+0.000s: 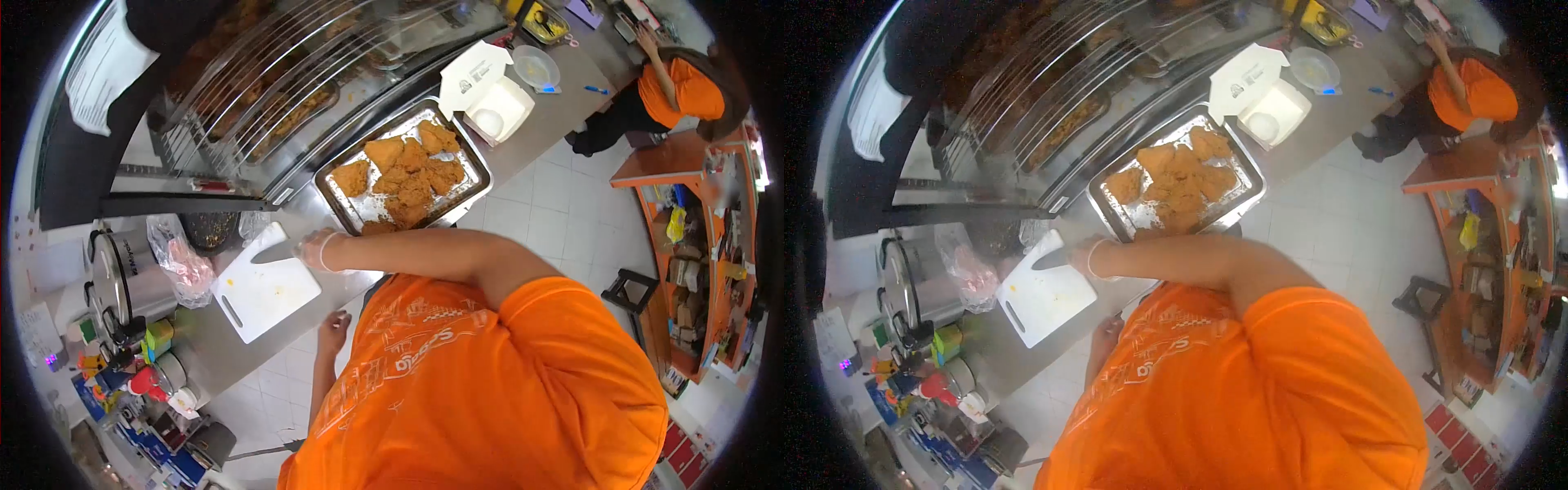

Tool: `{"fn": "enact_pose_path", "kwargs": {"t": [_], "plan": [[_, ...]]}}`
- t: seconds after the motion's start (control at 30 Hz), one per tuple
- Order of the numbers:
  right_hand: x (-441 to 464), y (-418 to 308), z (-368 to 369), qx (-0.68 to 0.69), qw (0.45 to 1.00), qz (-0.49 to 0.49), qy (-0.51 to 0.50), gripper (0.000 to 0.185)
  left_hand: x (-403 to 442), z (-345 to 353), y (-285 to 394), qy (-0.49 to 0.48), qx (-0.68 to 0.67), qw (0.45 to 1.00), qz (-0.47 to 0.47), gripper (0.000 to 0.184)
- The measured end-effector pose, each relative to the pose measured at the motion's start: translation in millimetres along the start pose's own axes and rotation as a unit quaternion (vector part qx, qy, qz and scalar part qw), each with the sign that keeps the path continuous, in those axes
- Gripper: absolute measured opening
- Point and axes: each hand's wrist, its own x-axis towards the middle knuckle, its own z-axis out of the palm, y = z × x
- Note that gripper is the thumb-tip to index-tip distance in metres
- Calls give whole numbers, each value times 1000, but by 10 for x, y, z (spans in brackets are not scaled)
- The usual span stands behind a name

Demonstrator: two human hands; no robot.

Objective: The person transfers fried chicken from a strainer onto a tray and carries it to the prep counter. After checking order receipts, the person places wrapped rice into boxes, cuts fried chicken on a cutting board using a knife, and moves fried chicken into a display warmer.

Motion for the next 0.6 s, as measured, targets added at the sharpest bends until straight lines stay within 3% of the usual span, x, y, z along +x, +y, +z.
{"fn": "enact_pose_path", "kwargs": {"t": [0.07,0.1,0.2,0.27,0.37,0.4,0.43,0.5,0.6], "plan": [[239,-8,237,-15,1000,0,0,40,-172,162,-290,-96,-162,980,-59,43],[328,-4,317,-23,1000,9,-3,40,-371,-29,122,-167,-156,966,-123,47],[380,5,330,-24,1000,14,-15,41,-701,-76,62,-155,-185,951,-195,48],[178,96,251,-22,1000,0,17,41,-933,-173,-529,-177,-172,961,-128,46],[-449,382,20,-32,983,-9,178,41,-1211,-149,-1529,-417,84,905,6,40],[-729,156,-775,-1,993,114,12,42,-1285,-171,-1560,-478,102,872,13,40],[-880,286,-832,-18,980,197,9,44,-1311,-175,-1478,-511,96,854,-3,40],[-1267,705,-772,-112,967,205,102,55,-1305,-146,-1249,-526,63,846,-53,40],[-1530,1088,-688,-165,951,261,13,67,-1246,-63,-965,-524,28,847,-83,40]]}}
